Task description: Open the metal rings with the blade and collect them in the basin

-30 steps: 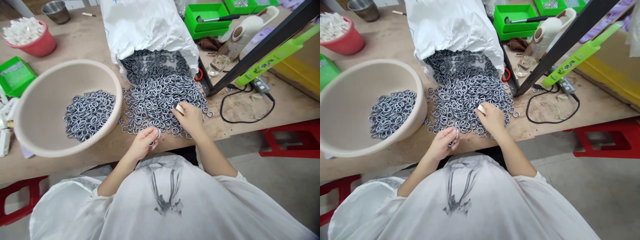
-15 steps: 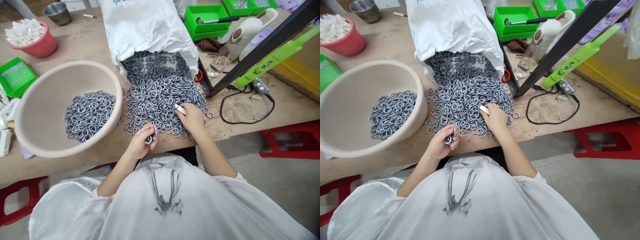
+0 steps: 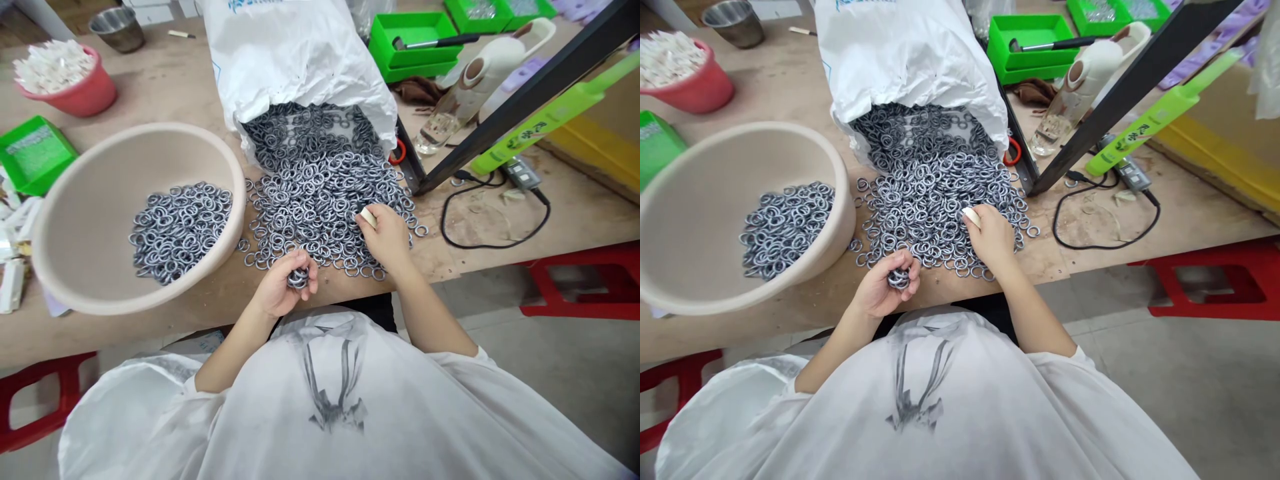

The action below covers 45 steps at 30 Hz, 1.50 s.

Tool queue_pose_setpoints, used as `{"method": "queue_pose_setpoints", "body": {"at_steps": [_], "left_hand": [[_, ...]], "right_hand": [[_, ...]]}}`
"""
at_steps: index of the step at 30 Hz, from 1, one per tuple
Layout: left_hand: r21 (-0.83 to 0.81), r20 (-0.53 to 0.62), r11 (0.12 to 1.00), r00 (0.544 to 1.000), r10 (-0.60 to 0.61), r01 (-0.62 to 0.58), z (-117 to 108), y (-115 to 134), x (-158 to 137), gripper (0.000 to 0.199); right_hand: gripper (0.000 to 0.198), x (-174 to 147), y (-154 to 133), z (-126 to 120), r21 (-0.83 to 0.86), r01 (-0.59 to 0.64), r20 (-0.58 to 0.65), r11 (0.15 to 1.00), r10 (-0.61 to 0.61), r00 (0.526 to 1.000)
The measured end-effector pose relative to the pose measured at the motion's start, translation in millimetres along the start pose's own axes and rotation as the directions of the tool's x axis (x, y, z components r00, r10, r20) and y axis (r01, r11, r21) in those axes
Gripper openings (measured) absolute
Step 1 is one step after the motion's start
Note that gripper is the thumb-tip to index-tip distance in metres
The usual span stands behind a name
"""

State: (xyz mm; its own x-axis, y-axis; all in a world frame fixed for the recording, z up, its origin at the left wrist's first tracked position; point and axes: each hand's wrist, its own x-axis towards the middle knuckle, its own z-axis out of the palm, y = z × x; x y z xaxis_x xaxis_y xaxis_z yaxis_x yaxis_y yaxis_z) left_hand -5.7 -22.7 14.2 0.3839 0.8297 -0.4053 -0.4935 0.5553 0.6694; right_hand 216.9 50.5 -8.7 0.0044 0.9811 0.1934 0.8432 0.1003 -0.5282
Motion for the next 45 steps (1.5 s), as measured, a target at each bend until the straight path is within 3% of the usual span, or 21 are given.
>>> {"method": "queue_pose_setpoints", "body": {"at_steps": [3, 6, 10, 13, 16, 26, 45], "left_hand": [[0.017, -0.024, 1.0, 1.0, -0.007, 0.008, 0.8, -0.3, 2.4, 0.032], [0.064, -0.044, 0.998, 0.999, 0.004, -0.001, 3.9, -1.0, 4.0, 0.029], [0.132, -0.082, 0.991, 0.996, 0.035, -0.024, 7.9, -3.6, 4.7, 0.031], [0.161, -0.088, 0.987, 0.995, 0.04, -0.025, 9.0, -6.6, 5.2, 0.037], [0.172, -0.083, 0.985, 0.996, 0.042, -0.028, 8.9, -9.3, 5.7, 0.043], [0.208, -0.151, 0.968, 0.973, 0.172, -0.139, 3.6, -13.1, 7.0, 0.039], [0.213, -0.17, 0.969, 0.971, 0.165, -0.127, 3.5, -14.2, 6.8, 0.045]], "right_hand": [[0.02, -1.1, -7.6, -5.6, 0.203, -0.026, 0.025, 0.979, 0.021, 0.999], [0.021, -6.4, -21.3, -11.3, 0.474, -0.091, 0.174, 0.876, 0.008, 0.985], [0.024, -19.3, -40.7, -12.6, 0.703, -0.183, 0.366, 0.688, -0.129, 0.922], [0.028, -28.9, -50.8, -8.8, 0.742, -0.226, 0.456, 0.631, -0.229, 0.86], [0.028, -34.2, -55.6, -5.7, 0.73, -0.199, 0.476, 0.654, -0.277, 0.835], [0.026, -36.8, -57.4, -2.7, 0.65, -0.113, 0.422, 0.752, -0.232, 0.876], [0.017, -38.4, -56.9, -1.1, 0.679, -0.127, 0.401, 0.723, -0.221, 0.889]]}}
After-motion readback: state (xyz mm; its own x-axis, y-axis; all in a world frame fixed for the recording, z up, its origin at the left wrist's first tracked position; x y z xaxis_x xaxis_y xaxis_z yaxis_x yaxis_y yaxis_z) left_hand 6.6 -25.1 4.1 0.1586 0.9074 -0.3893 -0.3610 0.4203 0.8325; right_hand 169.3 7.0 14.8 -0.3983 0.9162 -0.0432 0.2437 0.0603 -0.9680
